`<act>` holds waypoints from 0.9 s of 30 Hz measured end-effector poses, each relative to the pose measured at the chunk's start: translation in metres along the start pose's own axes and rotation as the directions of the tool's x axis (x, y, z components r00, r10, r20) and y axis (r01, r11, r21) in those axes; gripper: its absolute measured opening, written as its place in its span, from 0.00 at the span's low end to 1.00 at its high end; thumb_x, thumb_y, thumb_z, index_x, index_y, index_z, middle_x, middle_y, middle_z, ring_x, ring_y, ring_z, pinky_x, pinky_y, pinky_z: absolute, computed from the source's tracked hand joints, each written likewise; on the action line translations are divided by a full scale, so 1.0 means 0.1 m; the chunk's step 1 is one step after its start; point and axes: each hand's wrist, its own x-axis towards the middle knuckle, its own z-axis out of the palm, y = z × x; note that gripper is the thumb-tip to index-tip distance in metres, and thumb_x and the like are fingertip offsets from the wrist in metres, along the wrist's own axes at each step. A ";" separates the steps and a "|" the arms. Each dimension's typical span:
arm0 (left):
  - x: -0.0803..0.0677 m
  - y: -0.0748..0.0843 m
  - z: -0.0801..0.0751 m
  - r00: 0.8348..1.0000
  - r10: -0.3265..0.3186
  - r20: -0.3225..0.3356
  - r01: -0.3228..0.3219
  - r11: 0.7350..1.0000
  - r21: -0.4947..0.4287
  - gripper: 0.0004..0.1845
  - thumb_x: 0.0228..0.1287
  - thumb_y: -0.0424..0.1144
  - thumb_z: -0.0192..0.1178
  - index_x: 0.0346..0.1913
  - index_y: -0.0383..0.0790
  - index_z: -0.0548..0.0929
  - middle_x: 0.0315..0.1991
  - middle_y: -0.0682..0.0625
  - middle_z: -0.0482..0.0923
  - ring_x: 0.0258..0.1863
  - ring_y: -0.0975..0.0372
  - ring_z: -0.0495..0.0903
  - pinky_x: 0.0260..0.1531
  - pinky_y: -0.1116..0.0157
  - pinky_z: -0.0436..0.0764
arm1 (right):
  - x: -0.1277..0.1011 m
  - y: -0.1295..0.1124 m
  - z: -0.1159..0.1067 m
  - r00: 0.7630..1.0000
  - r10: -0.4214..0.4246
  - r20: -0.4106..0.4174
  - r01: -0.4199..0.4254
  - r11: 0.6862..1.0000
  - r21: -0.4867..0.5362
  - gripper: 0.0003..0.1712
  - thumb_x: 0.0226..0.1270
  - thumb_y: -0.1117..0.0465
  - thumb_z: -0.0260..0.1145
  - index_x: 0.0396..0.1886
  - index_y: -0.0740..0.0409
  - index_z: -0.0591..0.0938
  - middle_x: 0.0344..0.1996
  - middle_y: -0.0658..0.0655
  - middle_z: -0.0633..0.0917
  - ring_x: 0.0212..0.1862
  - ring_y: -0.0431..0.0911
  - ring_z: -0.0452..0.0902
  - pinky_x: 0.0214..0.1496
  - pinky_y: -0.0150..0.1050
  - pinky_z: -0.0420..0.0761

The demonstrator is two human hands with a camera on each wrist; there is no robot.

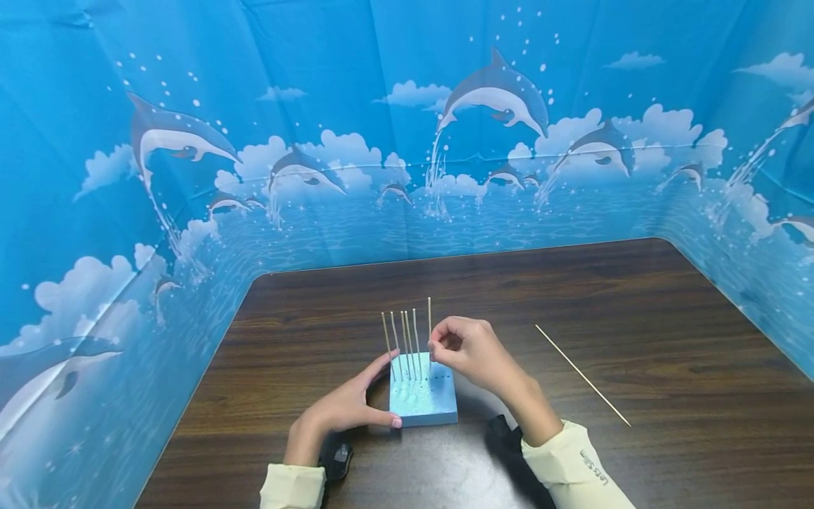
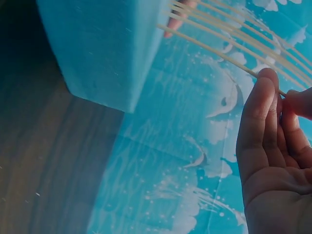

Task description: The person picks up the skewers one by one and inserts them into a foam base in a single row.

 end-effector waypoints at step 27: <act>0.03 -0.03 0.00 1.000 0.009 0.006 -0.009 1.000 0.002 0.58 0.48 0.59 0.75 0.78 0.64 0.50 0.79 0.53 0.49 0.78 0.52 0.48 0.71 0.39 0.53 | -0.11 0.17 0.14 0.992 -0.034 -0.121 0.031 0.999 -0.026 0.04 0.59 0.71 0.69 0.32 0.60 0.82 0.29 0.50 0.83 0.30 0.36 0.79 0.33 0.31 0.82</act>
